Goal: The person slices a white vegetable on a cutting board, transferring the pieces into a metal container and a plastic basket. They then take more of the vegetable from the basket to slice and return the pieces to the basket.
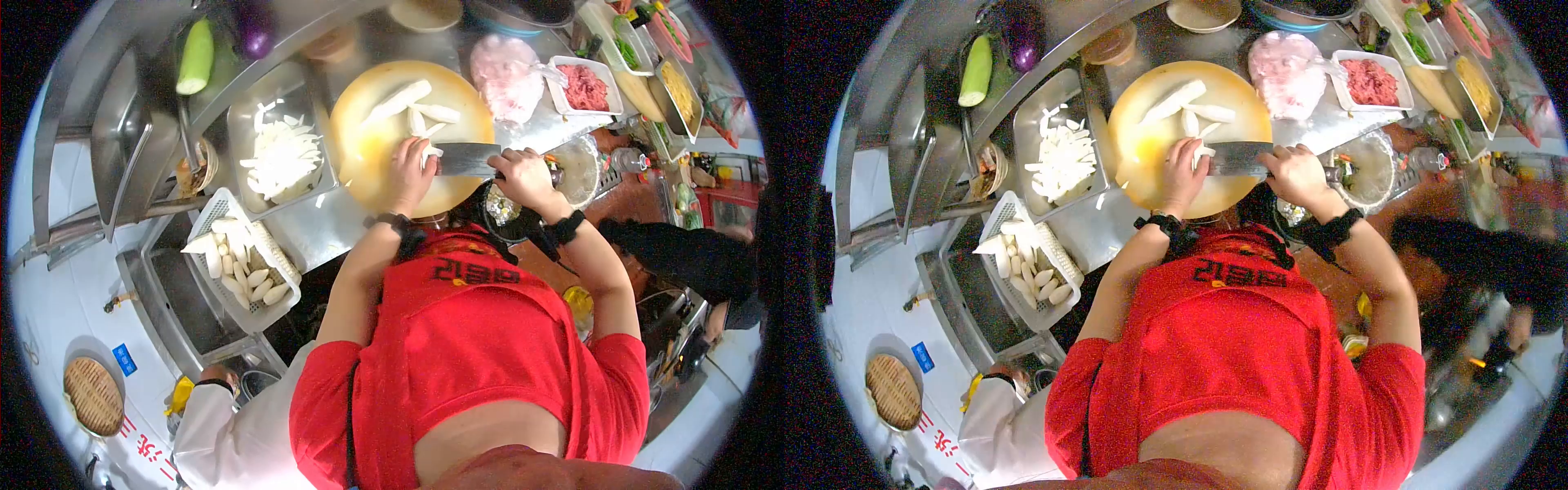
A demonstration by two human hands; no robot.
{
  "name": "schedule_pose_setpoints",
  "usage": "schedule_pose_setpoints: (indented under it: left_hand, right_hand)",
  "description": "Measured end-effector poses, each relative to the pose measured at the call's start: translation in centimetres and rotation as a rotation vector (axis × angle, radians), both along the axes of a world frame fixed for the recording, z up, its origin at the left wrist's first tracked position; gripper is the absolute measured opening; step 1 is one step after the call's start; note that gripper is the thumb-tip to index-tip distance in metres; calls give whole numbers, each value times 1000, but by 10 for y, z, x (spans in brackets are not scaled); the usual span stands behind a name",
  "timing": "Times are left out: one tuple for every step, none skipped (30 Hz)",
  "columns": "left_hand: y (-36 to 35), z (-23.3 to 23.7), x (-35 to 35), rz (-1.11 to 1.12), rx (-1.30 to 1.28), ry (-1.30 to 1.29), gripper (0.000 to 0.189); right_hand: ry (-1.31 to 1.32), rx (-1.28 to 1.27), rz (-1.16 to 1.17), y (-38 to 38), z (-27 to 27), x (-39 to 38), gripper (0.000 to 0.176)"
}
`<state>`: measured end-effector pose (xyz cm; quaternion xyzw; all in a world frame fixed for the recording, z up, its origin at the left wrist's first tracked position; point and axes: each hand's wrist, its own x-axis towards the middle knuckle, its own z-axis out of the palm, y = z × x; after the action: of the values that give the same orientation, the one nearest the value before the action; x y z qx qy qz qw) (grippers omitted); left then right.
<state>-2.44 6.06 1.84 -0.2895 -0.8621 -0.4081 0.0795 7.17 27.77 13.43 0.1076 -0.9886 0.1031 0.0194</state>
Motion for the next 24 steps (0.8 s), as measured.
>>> schedule_pose_setpoints:
  left_hand:
    - [-2,3,4,47,50,28,39]
    - [-5,11,5,95,98,56,36]
    - [-10,20,4,113,93,61,36]
    - [-16,30,2,147,118,98,35]
    - [-21,42,1,179,142,135,33]
    - [-30,55,-7,179,171,177,31]
    - [-41,69,-12,197,153,142,33]
    - [-55,80,-21,225,100,209,33]
    - [-70,89,-31,251,46,277,33]
    - [-83,98,-39,276,32,291,32]
    - [-96,106,-48,301,18,305,32]
    - [-110,112,-58,321,-9,316,31]
    - [-124,109,-70,371,-21,306,31]
    - [-144,93,-85,445,-74,271,32]
    - [-160,81,-95,519,-128,234,34]
    - [-166,83,-97,624,-263,207,37]
    - [-167,90,-96,630,-261,216,37]
    - [-166,97,-95,631,-290,249,38]
    - [-164,102,-92,631,-320,276,39]
    - [-164,103,-93,624,-346,362,36]
    - [-166,101,-93,619,-343,355,36]
    - [-169,99,-94,585,-246,329,34]
    - [-167,98,-98,551,-146,307,32]
    - [-158,104,-95,549,-120,370,25]
  right_hand:
    - [4,-4,15,-3,6,0,31]
    - [22,-8,21,-6,12,0,31]
    - [39,-12,28,-9,19,-2,31]
    - [81,-2,42,-12,27,-5,31]
    - [85,-7,58,-17,37,-11,31]
    - [136,-38,78,-24,47,-19,31]
    - [189,-67,96,-32,55,-26,31]
    - [243,-75,128,-41,58,-37,34]
    - [253,-78,136,-52,63,-48,34]
    - [305,-92,177,-63,68,-59,31]
    - [357,-106,217,-73,72,-68,28]
    - [368,-110,224,-83,73,-77,28]
    - [337,-75,215,-91,72,-85,27]
    - [304,-39,206,-98,71,-89,26]
    - [312,-43,213,-102,70,-90,26]
    - [280,-25,200,-104,68,-91,24]
    - [252,-4,184,-104,68,-93,23]
    - [259,-2,184,-102,66,-92,23]
    - [249,-49,161,-98,64,-87,24]
    - [234,-95,136,-92,62,-80,25]
    - [228,-90,131,-85,60,-71,25]
    - [123,-152,59,-75,59,-62,27]
    - [23,-212,-15,-63,58,-54,29]
    - [-63,-277,-39,-46,42,-44,30]
